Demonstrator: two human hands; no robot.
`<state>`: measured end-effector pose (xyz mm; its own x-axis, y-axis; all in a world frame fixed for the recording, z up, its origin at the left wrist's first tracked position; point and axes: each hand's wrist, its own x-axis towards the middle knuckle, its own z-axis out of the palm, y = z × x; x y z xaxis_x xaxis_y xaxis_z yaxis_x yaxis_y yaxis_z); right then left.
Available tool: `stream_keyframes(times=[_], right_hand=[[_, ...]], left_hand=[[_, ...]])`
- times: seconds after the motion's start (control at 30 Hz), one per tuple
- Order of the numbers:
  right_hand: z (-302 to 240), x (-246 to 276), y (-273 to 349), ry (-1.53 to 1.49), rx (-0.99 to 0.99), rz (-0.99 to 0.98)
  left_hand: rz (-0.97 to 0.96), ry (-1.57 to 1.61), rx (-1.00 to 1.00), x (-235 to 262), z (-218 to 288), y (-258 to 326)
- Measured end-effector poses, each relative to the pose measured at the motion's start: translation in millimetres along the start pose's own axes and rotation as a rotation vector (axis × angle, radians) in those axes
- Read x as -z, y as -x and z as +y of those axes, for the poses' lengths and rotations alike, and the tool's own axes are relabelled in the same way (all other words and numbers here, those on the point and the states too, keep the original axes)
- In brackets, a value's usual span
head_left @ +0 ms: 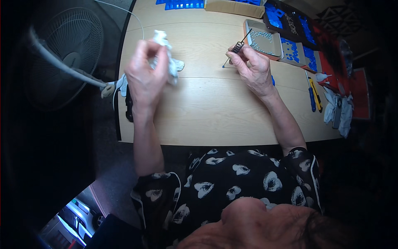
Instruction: The person applies glue to a plastic piece with a bottle, wipes it with a paper towel, fits a spring and metal pin into the plastic components, and fastens the assembled part with a screwdriver.
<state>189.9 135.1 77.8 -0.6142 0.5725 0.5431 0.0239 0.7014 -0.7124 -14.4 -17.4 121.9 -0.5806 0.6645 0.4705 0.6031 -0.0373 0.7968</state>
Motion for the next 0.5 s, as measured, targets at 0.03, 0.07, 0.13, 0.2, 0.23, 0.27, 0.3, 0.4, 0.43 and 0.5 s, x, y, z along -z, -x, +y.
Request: stream_keyframes(times=[0.03,0.07,0.13,0.2,0.23,0.27,0.3,0.4,0.43,0.5], right_hand=[[-1.6,1.6,0.8,0.006,-0.003,-0.001],[-2.9,1.0,1.9,-0.005,-0.052,-0.038],[-0.1,-0.1,2.8,-0.01,-0.108,-0.069],[7.2,-3.5,3.8,-0.019,-0.018,0.026],[8.6,-3.4,3.9,-0.016,-0.027,0.032],[9.8,-2.9,4.0,-0.003,-0.002,0.026],[10.7,-2.7,4.0,0.009,0.022,0.02],[10.3,-2.8,3.7,0.029,0.037,0.03],[10.1,-3.5,3.3,0.03,0.029,0.037],[10.0,-4.2,2.7,0.006,0.046,0.045]], left_hand=[[-0.108,-0.017,-0.011,-5.5,-1.9,7.2],[-0.171,0.01,0.02,-12.7,1.3,13.9],[-0.271,0.045,0.038,-32.9,4.1,24.6],[-0.354,-0.006,0.034,-46.8,4.7,31.0],[-0.365,-0.004,0.033,-51.3,3.3,33.2],[-0.412,-0.005,0.06,-56.2,0.2,35.9],[-0.459,-0.008,0.087,-61.0,-3.0,38.2],[-0.479,-0.003,0.077,-71.9,-8.3,39.9],[-0.48,-0.001,0.07,-74.5,-9.2,39.8],[-0.466,-0.009,0.087,-80.8,-9.5,38.8]])
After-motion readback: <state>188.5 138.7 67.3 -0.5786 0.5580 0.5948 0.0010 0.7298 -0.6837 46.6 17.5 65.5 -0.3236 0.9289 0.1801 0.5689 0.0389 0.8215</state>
